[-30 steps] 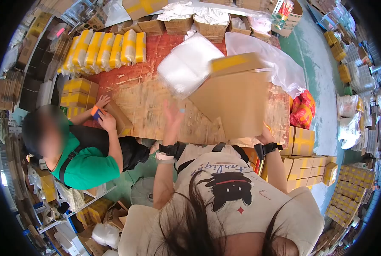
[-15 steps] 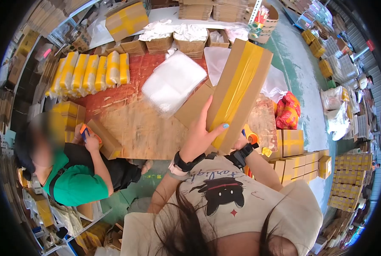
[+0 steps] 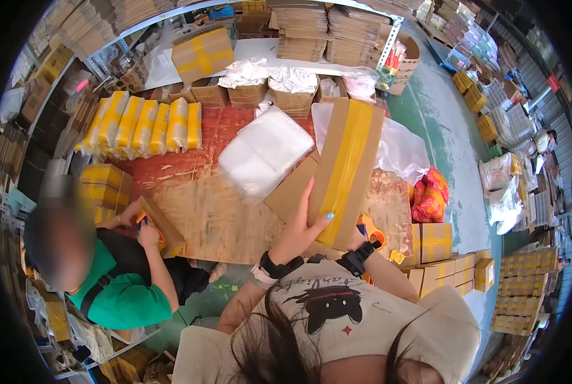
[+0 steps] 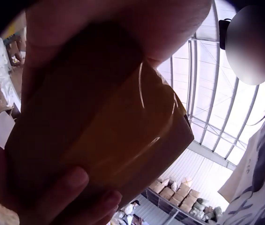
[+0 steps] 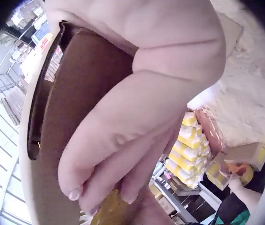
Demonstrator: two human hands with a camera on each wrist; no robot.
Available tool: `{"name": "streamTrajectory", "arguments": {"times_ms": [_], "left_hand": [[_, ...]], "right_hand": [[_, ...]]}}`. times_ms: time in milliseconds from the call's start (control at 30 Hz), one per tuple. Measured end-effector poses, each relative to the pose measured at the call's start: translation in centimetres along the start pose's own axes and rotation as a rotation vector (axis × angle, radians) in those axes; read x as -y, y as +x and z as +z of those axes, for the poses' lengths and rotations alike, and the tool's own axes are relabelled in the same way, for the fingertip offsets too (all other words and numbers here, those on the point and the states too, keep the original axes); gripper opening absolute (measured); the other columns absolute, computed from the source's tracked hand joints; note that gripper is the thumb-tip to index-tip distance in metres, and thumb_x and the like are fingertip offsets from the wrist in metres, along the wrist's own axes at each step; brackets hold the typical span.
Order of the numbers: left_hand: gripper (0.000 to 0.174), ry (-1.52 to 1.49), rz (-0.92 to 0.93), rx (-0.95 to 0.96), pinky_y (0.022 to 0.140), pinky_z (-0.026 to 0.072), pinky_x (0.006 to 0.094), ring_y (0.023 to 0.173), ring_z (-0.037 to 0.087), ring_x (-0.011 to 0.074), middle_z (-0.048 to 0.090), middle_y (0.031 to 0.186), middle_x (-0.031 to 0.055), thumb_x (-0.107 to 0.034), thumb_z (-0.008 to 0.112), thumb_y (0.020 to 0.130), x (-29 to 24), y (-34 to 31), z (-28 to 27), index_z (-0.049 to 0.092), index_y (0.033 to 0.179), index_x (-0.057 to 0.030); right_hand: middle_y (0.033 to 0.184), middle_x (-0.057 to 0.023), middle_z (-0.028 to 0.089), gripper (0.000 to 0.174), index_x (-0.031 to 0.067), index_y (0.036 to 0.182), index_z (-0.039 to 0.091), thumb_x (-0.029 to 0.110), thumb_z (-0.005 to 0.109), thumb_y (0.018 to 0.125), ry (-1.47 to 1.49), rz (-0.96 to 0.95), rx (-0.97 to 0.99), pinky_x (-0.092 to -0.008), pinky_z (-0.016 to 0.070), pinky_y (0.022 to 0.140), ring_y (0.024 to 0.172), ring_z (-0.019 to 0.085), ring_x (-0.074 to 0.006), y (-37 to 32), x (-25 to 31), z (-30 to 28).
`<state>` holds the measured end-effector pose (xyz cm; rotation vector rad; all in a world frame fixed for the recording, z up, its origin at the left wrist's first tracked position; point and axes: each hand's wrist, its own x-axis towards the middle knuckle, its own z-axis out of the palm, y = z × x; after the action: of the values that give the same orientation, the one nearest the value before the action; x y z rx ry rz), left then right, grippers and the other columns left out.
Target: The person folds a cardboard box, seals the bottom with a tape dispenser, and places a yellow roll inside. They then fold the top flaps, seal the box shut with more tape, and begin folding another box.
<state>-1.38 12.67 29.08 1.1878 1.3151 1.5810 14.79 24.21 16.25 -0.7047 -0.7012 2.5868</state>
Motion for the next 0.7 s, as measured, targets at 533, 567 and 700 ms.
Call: {"name": "streamTrajectory", "arguments": {"times_ms": [533, 567, 700], "left_hand": [[0.06, 0.25, -0.032, -0.228, 0.106, 0.0367, 0.037, 0.129, 0.046, 0.03, 0.047, 0.137, 0.0242, -0.022, 0.059, 0.094, 1.9, -1.5, -2.5, 0.032, 0.143, 0.0005], [0.06, 0.258, -0.043, -0.233, 0.105, 0.037, 0.0371, 0.128, 0.046, 0.0307, 0.046, 0.137, 0.0243, -0.022, 0.059, 0.094, 1.6, -1.6, -2.6, 0.032, 0.143, 0.0004], [0.056, 0.293, -0.017, -0.28, 0.104, 0.0381, 0.0378, 0.128, 0.046, 0.033, 0.046, 0.136, 0.0243, -0.022, 0.058, 0.094, 2.1, -1.5, -2.5, 0.035, 0.14, 0.0006]], "right_hand": [[0.108, -0.0058, 0.062, 0.029, 0.0086, 0.116, 0.054, 0.025, 0.056, 0.092, 0.193, 0.32, 0.143, -0.028, 0.0513, 0.066, 0.085, 0.06, -0.0172, 2.6, 0.6, -9.6], [0.105, -0.0062, 0.062, 0.03, 0.0085, 0.115, 0.055, 0.029, 0.054, 0.093, 0.291, 0.386, 0.147, -0.0274, 0.0506, 0.063, 0.082, 0.06, -0.0172, 2.6, 0.8, -8.9], [0.095, -0.0078, 0.061, 0.035, 0.0076, 0.111, 0.055, 0.038, 0.05, 0.095, 0.523, 0.539, 0.174, -0.0257, 0.0482, 0.056, 0.074, 0.057, -0.0189, 2.6, 0.5, -6.6]]}}
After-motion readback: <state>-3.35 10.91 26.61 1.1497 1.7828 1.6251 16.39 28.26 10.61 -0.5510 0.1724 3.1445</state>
